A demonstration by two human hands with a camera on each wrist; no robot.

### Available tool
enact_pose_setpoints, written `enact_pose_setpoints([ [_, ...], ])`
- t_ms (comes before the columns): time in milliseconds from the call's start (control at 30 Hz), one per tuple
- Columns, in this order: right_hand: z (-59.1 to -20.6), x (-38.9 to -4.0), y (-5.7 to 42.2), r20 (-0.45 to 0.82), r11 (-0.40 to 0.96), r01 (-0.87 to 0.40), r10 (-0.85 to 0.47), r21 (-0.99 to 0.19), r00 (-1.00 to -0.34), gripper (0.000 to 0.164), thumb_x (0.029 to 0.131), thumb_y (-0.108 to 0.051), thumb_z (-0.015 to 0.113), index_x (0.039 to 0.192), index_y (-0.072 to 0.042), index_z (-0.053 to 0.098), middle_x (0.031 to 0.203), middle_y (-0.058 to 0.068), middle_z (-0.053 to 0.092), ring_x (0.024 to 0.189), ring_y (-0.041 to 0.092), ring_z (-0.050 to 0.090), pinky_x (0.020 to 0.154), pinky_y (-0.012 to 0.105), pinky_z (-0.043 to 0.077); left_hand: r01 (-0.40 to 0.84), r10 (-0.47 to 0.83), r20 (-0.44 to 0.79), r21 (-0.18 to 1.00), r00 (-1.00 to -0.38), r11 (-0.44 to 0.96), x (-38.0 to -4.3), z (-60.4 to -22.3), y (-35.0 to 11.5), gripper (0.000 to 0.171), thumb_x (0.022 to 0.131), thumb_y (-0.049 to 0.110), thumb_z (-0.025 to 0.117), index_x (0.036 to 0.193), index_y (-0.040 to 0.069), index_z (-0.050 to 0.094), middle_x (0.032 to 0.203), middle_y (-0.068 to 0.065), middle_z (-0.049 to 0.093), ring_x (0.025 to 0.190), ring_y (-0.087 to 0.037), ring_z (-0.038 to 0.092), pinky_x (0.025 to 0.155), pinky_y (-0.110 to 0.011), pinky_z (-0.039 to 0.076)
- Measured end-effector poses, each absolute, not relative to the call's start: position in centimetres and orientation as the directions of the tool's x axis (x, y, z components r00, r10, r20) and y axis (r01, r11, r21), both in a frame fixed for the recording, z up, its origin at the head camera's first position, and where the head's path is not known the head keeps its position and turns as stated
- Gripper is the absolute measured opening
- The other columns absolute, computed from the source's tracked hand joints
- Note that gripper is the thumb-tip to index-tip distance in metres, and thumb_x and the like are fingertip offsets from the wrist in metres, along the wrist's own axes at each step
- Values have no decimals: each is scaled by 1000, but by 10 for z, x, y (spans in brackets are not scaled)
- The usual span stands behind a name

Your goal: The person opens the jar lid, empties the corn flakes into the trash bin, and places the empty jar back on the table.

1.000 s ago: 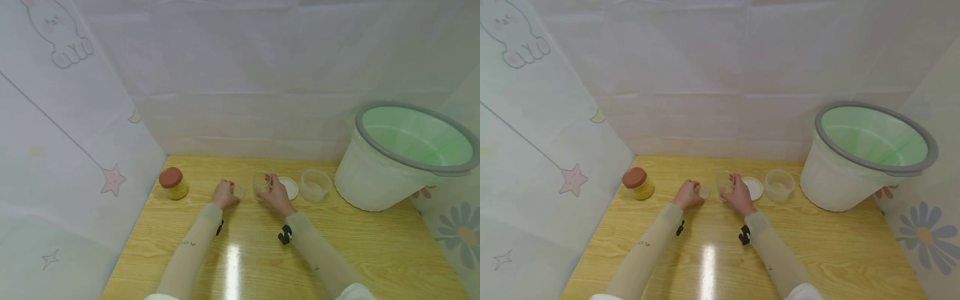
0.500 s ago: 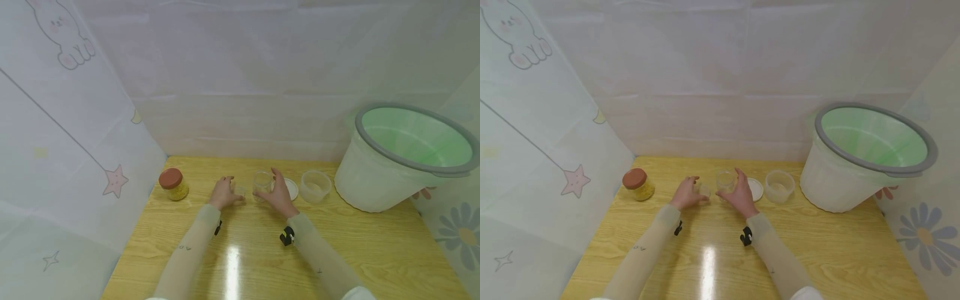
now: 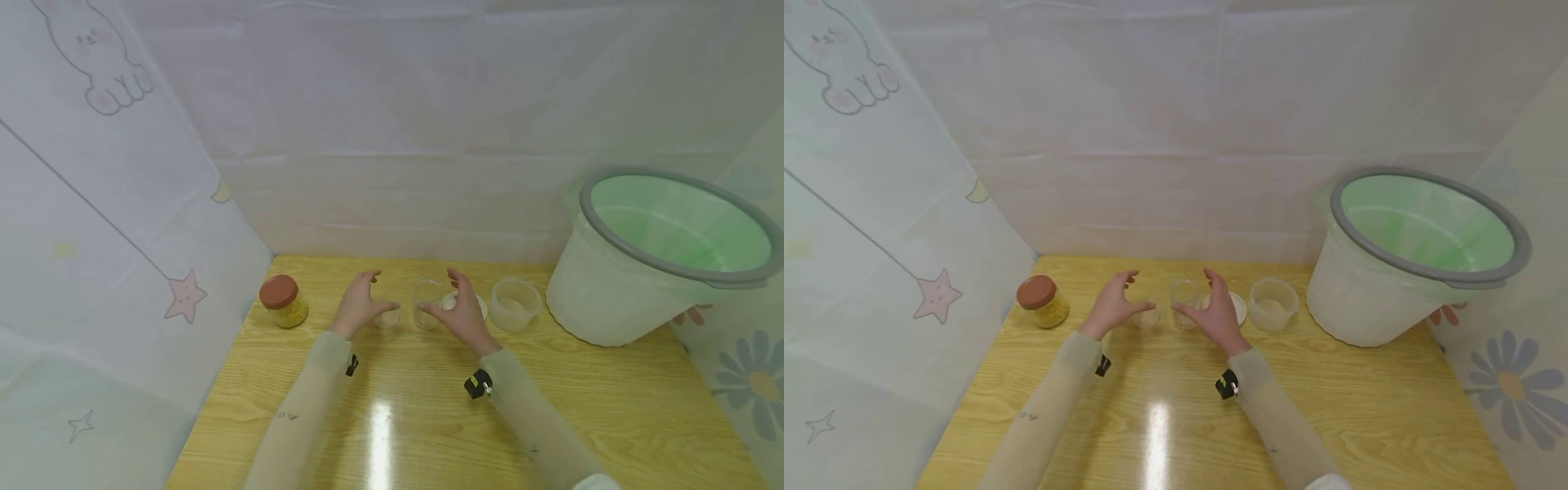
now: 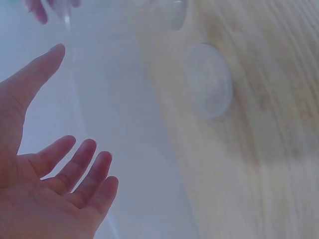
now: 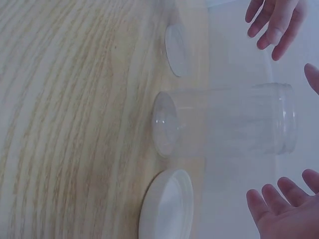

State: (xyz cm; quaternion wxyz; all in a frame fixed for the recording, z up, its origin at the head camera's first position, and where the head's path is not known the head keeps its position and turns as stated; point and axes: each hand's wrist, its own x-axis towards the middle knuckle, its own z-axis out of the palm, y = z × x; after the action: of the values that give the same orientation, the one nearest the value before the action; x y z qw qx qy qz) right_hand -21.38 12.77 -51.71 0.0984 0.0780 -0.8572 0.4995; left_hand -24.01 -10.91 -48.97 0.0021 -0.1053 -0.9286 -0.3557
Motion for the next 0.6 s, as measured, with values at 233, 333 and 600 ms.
enact_pose_setpoints([
  [233, -514, -209, 134, 251, 474, -239, -39, -847, -967, 95, 72, -51, 76, 145, -17, 27, 142, 2, 34, 128, 26, 32, 99, 47, 34, 228, 156, 166, 714, -974, 662, -219, -470, -121, 85, 72, 50, 77, 141, 17, 39, 129, -6, 47, 116, -25, 46, 90, -45, 42],
  [333, -511, -205, 136, 255, 450, -249, -47, -858, -966, 92, 72, -49, 77, 145, -19, 28, 142, 1, 35, 129, 26, 32, 99, 47, 33, 245, 134, 209, 724, -969, 644, -207, -463, -130, 82, 73, 48, 77, 141, 20, 40, 129, -2, 47, 116, -22, 45, 90, -46, 41],
  [600, -506, -193, 143, 262, 437, -257, -50, -862, -964, 85, 74, -48, 76, 142, -20, 33, 139, -2, 38, 129, 22, 33, 97, 46, 35, 270, 51, 309, 727, -950, 632, -179, -446, -160, 77, 74, 44, 78, 138, 17, 43, 130, -1, 46, 118, -21, 42, 93, -45, 38],
])
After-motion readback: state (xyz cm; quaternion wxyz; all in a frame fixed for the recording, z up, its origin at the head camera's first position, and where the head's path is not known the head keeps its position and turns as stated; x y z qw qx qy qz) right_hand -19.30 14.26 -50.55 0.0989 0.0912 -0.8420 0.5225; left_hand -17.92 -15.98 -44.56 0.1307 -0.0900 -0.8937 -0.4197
